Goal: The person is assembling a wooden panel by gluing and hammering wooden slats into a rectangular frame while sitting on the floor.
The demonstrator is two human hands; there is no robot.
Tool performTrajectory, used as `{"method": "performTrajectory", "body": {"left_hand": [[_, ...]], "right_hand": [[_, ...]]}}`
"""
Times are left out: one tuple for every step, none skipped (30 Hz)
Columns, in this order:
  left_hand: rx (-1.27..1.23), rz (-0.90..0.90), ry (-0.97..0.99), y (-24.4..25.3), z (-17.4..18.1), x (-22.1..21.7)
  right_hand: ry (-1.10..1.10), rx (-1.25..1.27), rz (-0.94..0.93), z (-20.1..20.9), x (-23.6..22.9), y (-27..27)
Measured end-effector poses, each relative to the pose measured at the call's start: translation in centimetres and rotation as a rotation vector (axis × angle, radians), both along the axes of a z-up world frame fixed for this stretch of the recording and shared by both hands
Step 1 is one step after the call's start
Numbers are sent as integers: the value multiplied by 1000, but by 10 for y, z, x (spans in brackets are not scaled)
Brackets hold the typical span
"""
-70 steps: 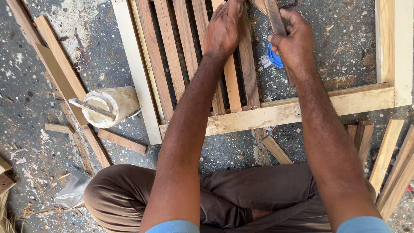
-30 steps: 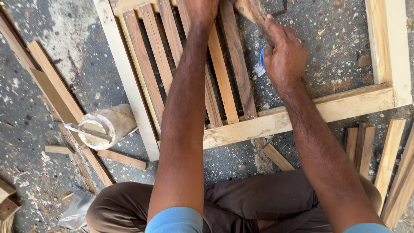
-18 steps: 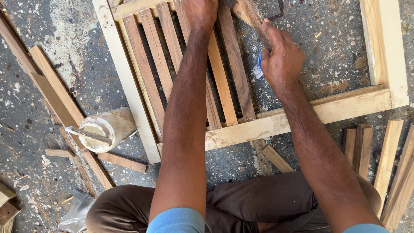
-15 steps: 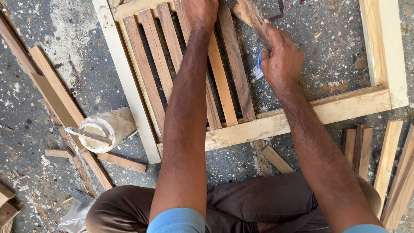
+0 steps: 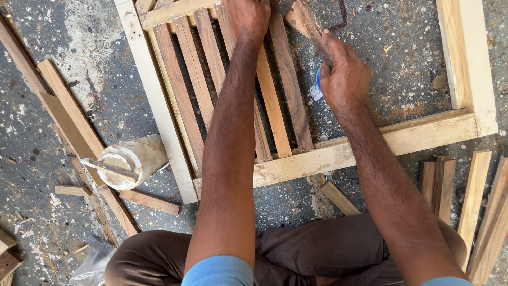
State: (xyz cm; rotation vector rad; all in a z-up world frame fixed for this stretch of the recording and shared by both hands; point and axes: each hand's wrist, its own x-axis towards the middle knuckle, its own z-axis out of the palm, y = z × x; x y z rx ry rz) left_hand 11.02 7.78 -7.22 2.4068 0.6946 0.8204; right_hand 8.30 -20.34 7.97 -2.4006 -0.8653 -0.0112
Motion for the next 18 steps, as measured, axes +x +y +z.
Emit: {"method": "performTrajectory", "body": {"left_hand": [[2,-2,-13,-1,3,0],[4,-4,-26,-2,6,0],[13,-8,-64,-2,7,-1],[22,-11,-102,-3,8,-2],[33,-15,-142,-2,9,-1],[13,-24,-148,0,10,3],[-13,-32,-150,-1,9,6],[-39,-41,-151,-2,8,7],[11,-32,-159,-4,9,7],[60,-23,-167,-6,12,4],[110,-13,-174,-8,15,3],[81,-8,-148,-10,19,2],[53,-2,-122,-12,23,2],[25,4,-97,-14,27,2],[-29,1,-54,-15,31,3],[-84,-1,-12,-15,35,4],[-136,-6,29,-15,39,5],[-11,-5,-61,-16,42,3]], "right_hand": [[4,9,3,0,0,0],[8,17,6,0,1,1],[11,25,9,0,1,1],[150,22,-63,0,1,0],[288,20,-134,0,2,-1],[427,18,-203,-2,3,-1],[312,100,-171,-5,3,-1],[197,181,-136,-9,3,0],[79,263,-96,-12,4,1],[70,335,-44,-12,6,0],[63,407,12,-10,7,-3],[57,480,69,-8,8,-3],[123,480,53,-8,9,0],[190,480,38,-8,10,5],[259,479,24,-8,11,9],[230,433,18,-9,12,14],[199,390,12,-10,13,19],[168,347,5,-11,14,22]]}}
